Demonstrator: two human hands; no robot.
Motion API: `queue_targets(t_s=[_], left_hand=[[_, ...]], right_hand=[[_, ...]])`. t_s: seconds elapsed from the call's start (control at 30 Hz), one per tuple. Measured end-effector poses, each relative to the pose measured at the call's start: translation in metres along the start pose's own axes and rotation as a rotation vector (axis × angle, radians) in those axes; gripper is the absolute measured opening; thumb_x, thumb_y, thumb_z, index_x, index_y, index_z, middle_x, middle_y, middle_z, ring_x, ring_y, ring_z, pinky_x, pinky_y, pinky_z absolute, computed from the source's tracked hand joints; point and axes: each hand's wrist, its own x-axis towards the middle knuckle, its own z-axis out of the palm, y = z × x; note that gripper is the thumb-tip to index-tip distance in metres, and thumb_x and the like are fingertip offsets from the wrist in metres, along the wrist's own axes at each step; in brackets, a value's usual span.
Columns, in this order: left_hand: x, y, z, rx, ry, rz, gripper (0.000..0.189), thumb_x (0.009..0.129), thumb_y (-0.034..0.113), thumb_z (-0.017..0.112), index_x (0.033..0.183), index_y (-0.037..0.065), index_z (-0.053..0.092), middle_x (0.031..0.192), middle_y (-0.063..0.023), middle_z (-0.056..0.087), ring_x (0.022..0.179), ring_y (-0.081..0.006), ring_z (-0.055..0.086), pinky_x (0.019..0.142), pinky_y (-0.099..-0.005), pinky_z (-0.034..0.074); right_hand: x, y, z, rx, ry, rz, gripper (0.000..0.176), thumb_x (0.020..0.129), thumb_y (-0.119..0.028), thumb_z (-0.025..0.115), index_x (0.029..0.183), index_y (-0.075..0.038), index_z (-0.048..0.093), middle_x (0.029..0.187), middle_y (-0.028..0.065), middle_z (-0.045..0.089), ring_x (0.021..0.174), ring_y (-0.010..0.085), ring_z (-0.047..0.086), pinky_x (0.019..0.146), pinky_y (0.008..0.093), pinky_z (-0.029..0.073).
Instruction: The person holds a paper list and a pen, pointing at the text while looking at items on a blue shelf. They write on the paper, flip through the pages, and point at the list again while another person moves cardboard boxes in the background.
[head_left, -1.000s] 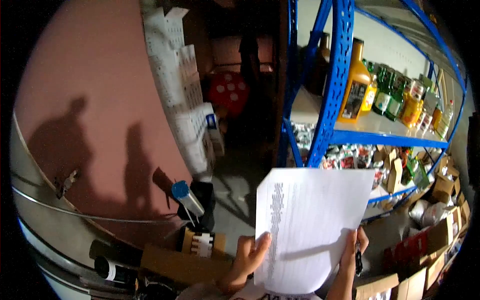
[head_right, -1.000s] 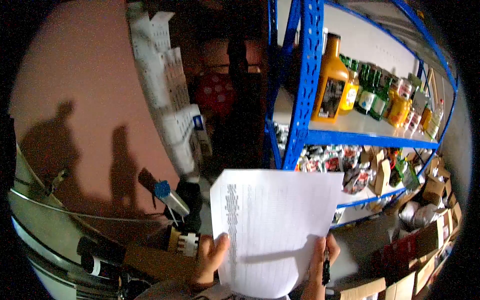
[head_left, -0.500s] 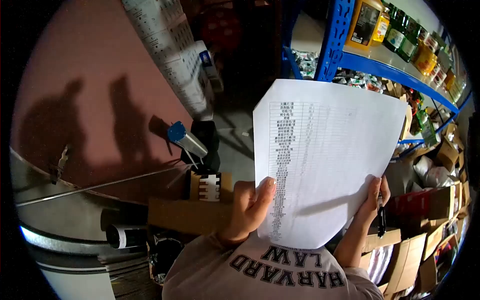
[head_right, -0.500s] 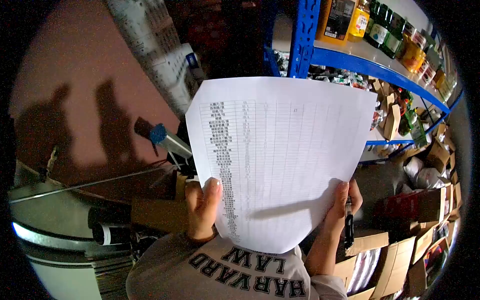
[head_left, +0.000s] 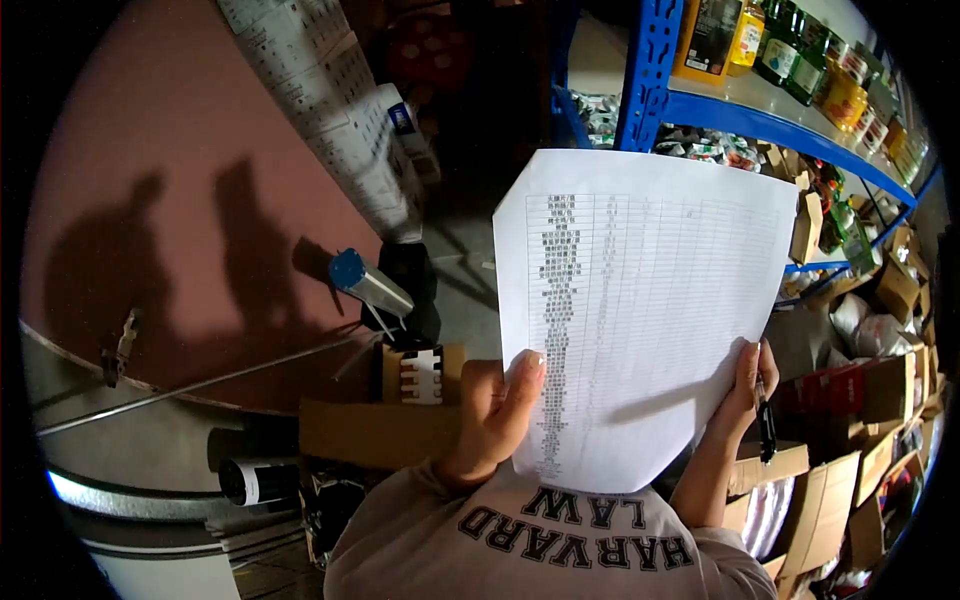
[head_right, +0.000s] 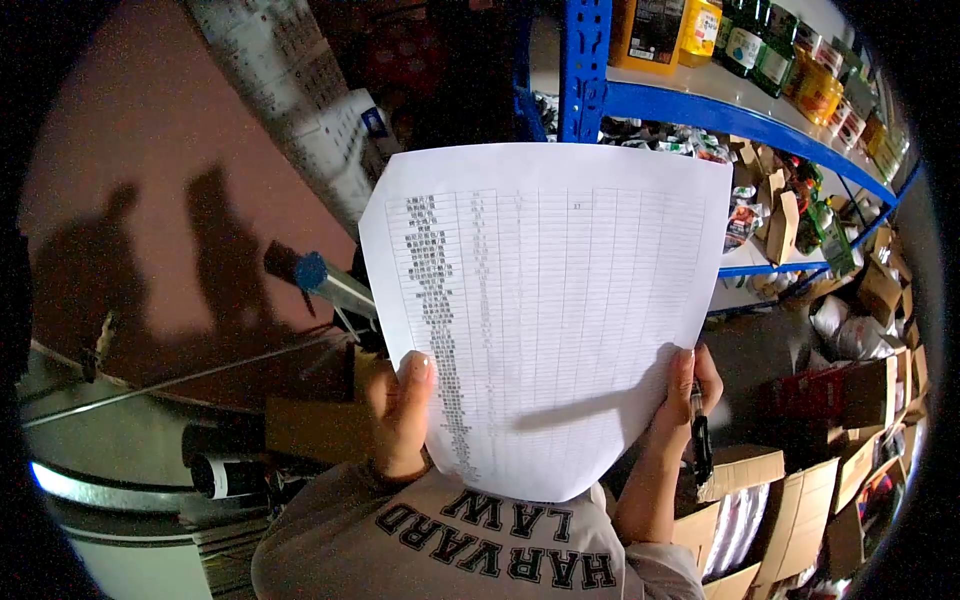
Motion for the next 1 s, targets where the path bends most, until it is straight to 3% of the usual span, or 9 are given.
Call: queue_targets(t_s=[0.2,0.3,0.4,0.73,1.0], left_hand=[[0.003,-0.002,0.005,0.116,0.094,0.143,0.035,0.083,0.018,0.044,0.053,0.000,0.039,0.043,0.0018,0.034,0.039,-0.0040,0.027,0.037,-0.0220,0.018],[0.003,-0.009,0.001,0.156,0.080,0.208,0.033,0.083,0.017,0.043,0.055,0.000,0.040,0.043,0.0019,0.034,0.038,-0.0041,0.028,0.037,-0.0213,0.019],[0.005,-0.004,0.000,0.107,0.068,0.198,0.032,0.083,0.016,0.042,0.056,0.001,0.040,0.043,0.0016,0.034,0.038,-0.0041,0.028,0.037,-0.0210,0.019],[0.010,0.012,0.005,0.361,0.115,0.247,0.030,0.084,0.015,0.042,0.059,-0.002,0.042,0.043,-0.0018,0.037,0.038,-0.0053,0.032,0.037,-0.0221,0.024],[0.010,0.015,0.005,0.408,0.084,0.233,0.033,0.084,0.015,0.041,0.055,0.000,0.038,0.041,-0.0010,0.035,0.037,-0.0056,0.031,0.036,-0.0229,0.023]], right_hand=[[0.002,0.007,-0.001,0.025,0.017,0.031,0.031,0.081,-0.023,0.048,0.058,-0.004,0.040,0.053,-0.0055,0.032,0.053,0.0038,0.027,0.048,0.0184,0.019],[0.002,0.003,0.000,0.039,-0.029,0.012,0.026,0.080,-0.024,0.048,0.066,-0.002,0.047,0.058,-0.0057,0.040,0.056,0.0025,0.033,0.051,0.0166,0.025],[0.003,0.010,-0.003,-0.011,-0.012,0.033,0.026,0.079,-0.024,0.049,0.065,-0.002,0.046,0.058,-0.0057,0.038,0.055,0.0026,0.031,0.051,0.0172,0.024],[0.006,0.003,0.006,-0.010,-0.033,0.021,0.032,0.079,-0.026,0.048,0.056,-0.007,0.037,0.052,-0.0065,0.028,0.052,0.0035,0.024,0.048,0.0203,0.018],[0.004,0.003,0.003,-0.035,-0.019,0.028,0.032,0.078,-0.029,0.050,0.058,-0.006,0.039,0.054,-0.0064,0.030,0.053,0.0034,0.026,0.049,0.0193,0.019]])
